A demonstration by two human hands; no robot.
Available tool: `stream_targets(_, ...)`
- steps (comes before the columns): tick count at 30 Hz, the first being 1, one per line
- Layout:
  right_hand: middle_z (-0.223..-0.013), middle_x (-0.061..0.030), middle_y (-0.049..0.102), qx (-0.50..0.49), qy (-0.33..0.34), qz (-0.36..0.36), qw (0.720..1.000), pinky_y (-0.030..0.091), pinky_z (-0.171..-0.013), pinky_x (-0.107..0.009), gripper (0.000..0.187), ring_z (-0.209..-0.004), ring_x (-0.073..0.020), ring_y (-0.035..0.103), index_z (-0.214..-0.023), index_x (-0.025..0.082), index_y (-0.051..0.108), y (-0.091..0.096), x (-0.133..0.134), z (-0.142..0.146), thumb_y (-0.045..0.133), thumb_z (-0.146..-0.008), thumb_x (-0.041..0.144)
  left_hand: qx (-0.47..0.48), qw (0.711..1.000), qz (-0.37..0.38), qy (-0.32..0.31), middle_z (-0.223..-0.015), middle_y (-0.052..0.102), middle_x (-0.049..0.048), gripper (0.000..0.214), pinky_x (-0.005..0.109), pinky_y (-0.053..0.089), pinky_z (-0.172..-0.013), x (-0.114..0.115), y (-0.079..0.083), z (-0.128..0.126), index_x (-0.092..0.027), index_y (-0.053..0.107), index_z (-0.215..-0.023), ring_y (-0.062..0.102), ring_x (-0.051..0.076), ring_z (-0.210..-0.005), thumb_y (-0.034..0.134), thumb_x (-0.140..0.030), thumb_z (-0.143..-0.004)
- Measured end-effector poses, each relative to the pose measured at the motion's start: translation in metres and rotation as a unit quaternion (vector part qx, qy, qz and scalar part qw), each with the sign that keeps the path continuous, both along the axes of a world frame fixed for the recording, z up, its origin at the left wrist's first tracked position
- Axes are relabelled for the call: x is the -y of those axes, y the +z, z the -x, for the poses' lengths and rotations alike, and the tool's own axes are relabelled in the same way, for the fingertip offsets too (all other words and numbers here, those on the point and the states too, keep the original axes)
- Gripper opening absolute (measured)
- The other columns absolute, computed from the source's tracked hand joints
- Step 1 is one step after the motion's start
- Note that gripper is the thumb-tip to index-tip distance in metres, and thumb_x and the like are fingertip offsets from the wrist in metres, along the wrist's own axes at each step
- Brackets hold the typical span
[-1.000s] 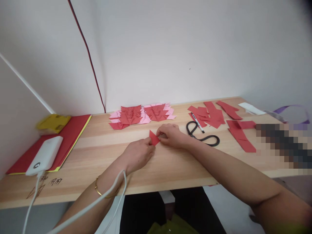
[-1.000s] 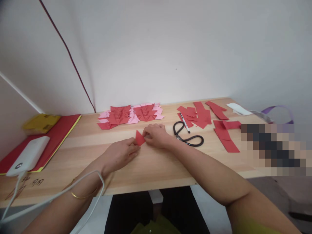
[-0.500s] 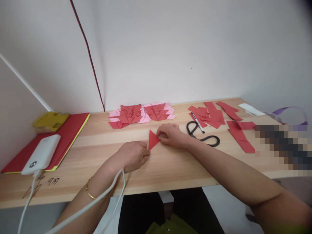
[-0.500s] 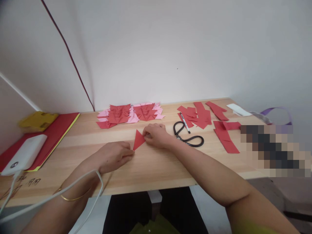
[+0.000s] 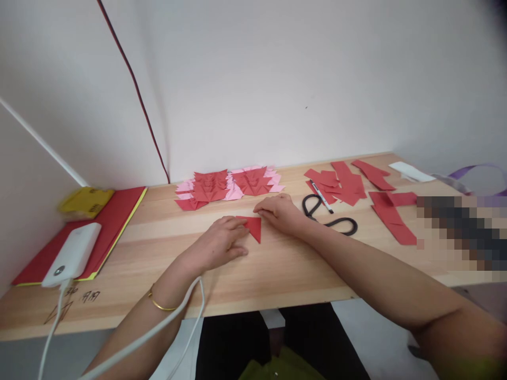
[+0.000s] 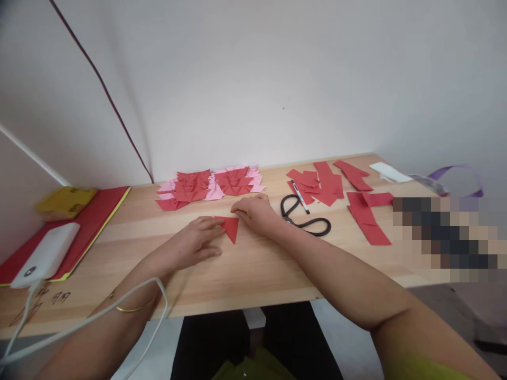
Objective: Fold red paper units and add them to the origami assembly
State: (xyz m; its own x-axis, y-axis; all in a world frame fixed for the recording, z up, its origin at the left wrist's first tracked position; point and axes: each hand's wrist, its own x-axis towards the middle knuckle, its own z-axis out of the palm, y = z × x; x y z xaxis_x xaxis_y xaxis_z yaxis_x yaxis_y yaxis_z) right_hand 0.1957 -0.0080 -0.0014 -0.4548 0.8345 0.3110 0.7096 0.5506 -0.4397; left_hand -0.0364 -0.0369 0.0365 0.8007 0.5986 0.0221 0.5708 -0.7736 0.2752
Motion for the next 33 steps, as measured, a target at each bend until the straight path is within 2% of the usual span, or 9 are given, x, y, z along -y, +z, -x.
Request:
stream_targets(4,-0.099,-0.0037,0.071,-0.002,-0.022,-0.01,1.0,0.022,-0.092,-0.041,0.025,-0.095,-0.0197,0.06,-0.097,0.023,0.065,0.0,0.001,0.0,0.042,-0.087,0.018,-0.006,1.0,-0.005,0.013,-0.107,0.057,0.0094,0.035,0.039,0.039,-0.088,0.001,0.0,-0.004,-0.022,0.063,-0.108,0.05,0.023,-0.099,0.056,-0.045,-0.081)
stream_targets(8,-0.098,-0.0037,0.07,-0.004,-0.027,-0.006,1.0,0.022,-0.092,-0.04,0.025,-0.092,-0.019,0.06,-0.096,0.022,0.064,0.001,0.004,0.002,0.042,-0.087,0.018,-0.011,0.999,0.003,0.037,-0.092,0.054,0.0074,0.031,0.035,0.042,-0.079,0.005,0.003,-0.009,-0.021,0.063,-0.101,0.051,0.021,-0.086,0.053,-0.043,-0.083)
stream_targets(12,-0.095,-0.003,0.07,0.004,-0.015,0.012,1.0,0.023,-0.09,-0.039,0.022,-0.09,-0.018,0.061,-0.094,0.021,0.063,0.004,0.008,0.005,0.044,-0.085,0.018,0.004,0.998,0.021,0.061,-0.102,0.054,0.0081,0.029,0.033,0.044,-0.081,0.006,0.001,-0.01,-0.018,0.059,-0.103,0.053,0.02,-0.09,0.05,-0.04,-0.085)
stream_targets(17,-0.085,-0.0028,0.068,0.025,0.007,0.038,0.999,0.025,-0.088,-0.037,0.017,-0.083,-0.0173,0.058,-0.09,0.021,0.064,0.012,0.017,0.009,0.049,-0.083,0.025,-0.001,0.999,0.018,0.048,-0.121,0.053,0.0098,0.032,0.035,0.04,-0.096,0.005,-0.004,-0.009,-0.018,0.056,-0.113,0.051,0.023,-0.11,0.048,-0.034,-0.086)
stream_targets(22,-0.094,-0.0044,0.066,0.055,0.061,0.044,0.996,0.023,-0.087,-0.038,0.016,-0.093,-0.0196,0.055,-0.091,0.023,0.065,0.017,0.021,0.011,0.053,-0.082,0.028,0.0,0.996,0.053,0.073,-0.121,0.052,0.0096,0.032,0.033,0.044,-0.091,0.007,-0.004,-0.01,-0.018,0.057,-0.111,0.056,0.021,-0.102,0.05,-0.035,-0.085)
stream_targets(24,-0.095,-0.0049,0.066,0.072,0.042,0.037,0.996,0.022,-0.087,-0.039,0.017,-0.094,-0.0202,0.054,-0.09,0.023,0.066,0.016,0.019,0.009,0.05,-0.084,0.025,0.007,0.995,0.065,0.082,-0.117,0.053,0.0095,0.028,0.034,0.045,-0.089,0.009,-0.002,-0.011,-0.018,0.06,-0.105,0.057,0.02,-0.098,0.051,-0.036,-0.085)
stream_targets(29,-0.095,-0.0061,0.066,0.074,-0.057,-0.004,0.996,0.02,-0.089,-0.041,0.018,-0.095,-0.0214,0.054,-0.086,0.021,0.065,0.011,0.008,0.001,0.046,-0.085,0.02,0.014,0.994,0.089,0.062,-0.112,0.052,0.0075,0.021,0.033,0.046,-0.087,0.013,0.003,-0.011,-0.018,0.063,-0.089,0.057,0.018,-0.094,0.051,-0.035,-0.085)
stream_targets(31,-0.096,-0.0063,0.065,0.053,-0.078,-0.004,0.996,0.021,-0.089,-0.04,0.017,-0.095,-0.0216,0.054,-0.089,0.021,0.063,0.009,0.006,-0.001,0.047,-0.084,0.02,-0.004,0.995,0.085,0.059,-0.113,0.051,0.0063,0.021,0.032,0.047,-0.083,0.014,0.004,-0.011,-0.02,0.064,-0.09,0.058,0.017,-0.089,0.052,-0.036,-0.084)
stream_targets(33,-0.093,-0.0054,0.065,0.031,-0.07,0.019,0.997,0.023,-0.088,-0.04,0.016,-0.092,-0.0209,0.055,-0.092,0.021,0.062,0.008,0.008,0.0,0.05,-0.082,0.023,-0.025,0.995,0.077,0.059,-0.113,0.05,0.0054,0.022,0.031,0.048,-0.079,0.014,0.005,-0.011,-0.022,0.064,-0.096,0.058,0.016,-0.084,0.052,-0.036,-0.084)
